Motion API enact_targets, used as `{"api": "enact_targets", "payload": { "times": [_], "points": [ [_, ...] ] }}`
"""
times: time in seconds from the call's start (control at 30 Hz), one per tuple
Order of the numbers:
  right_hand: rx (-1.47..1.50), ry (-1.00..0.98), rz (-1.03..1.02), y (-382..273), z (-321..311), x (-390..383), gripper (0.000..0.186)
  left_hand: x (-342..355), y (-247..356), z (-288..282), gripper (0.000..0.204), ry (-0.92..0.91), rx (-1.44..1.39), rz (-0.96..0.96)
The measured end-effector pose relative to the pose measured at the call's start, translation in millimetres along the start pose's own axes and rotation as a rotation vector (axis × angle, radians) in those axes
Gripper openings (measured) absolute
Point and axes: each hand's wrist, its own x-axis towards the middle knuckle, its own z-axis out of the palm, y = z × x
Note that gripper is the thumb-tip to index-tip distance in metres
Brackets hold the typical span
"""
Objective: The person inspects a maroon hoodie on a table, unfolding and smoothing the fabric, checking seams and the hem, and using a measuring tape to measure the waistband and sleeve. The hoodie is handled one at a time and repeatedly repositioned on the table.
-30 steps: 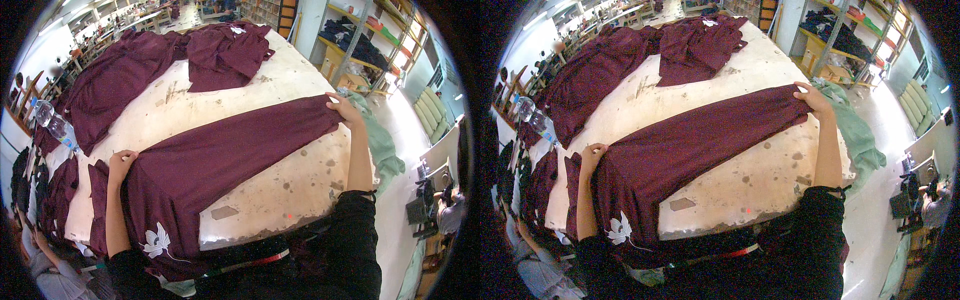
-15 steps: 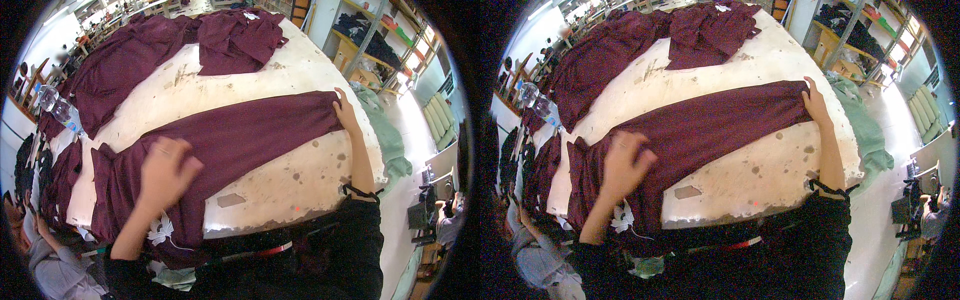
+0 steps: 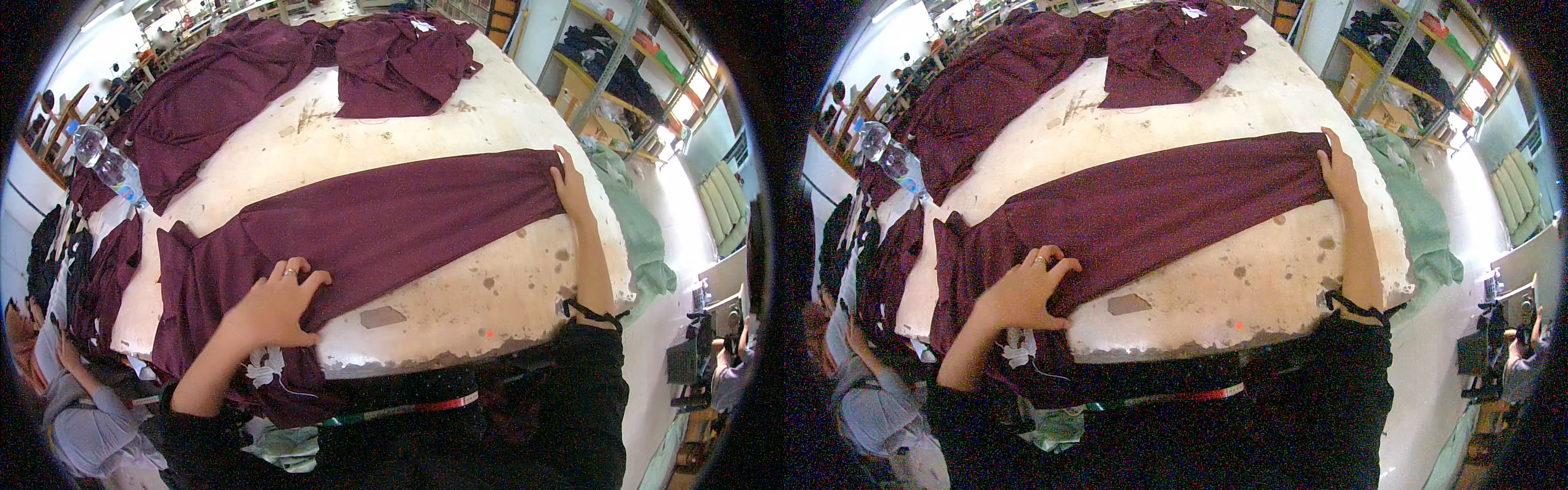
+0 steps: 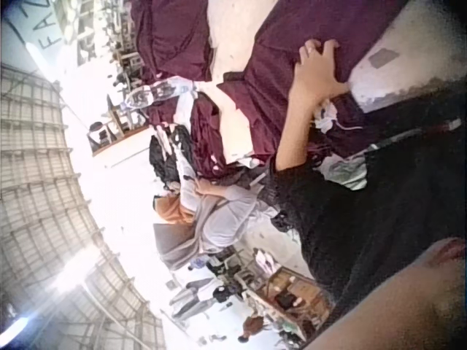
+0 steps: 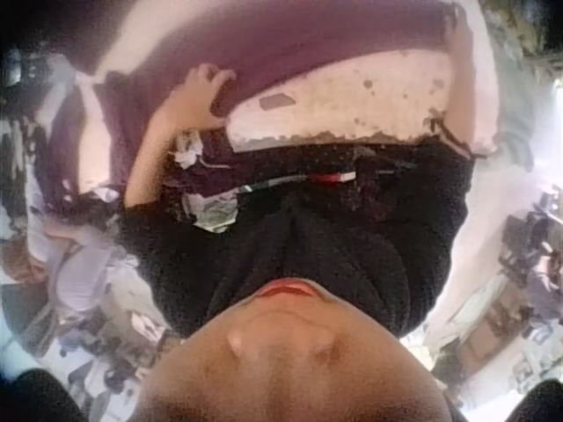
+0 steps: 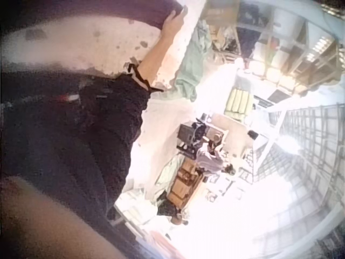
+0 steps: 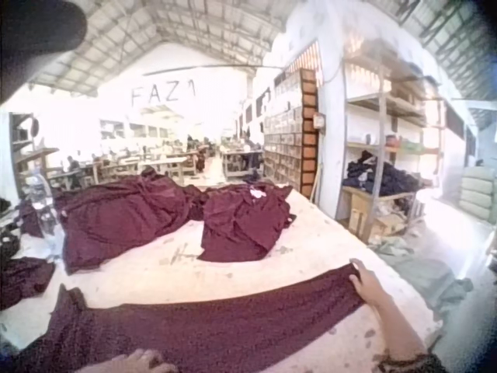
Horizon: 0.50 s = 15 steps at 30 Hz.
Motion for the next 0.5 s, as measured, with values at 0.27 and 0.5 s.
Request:
{"api": "enact_targets", "payload": {
  "times": [0.27, 0.5],
  "points": [
    [0.01, 0.018, 0.014, -7, 8, 4, 0.045, 11, -169, 24, 0.021, 0.629, -0.377, -0.205],
    [0.02, 0.053, -0.035, -5, 4, 1, 0.047, 3, -184, 39, 0.024, 0.695, -0.55, -0.31]
  ]
}}
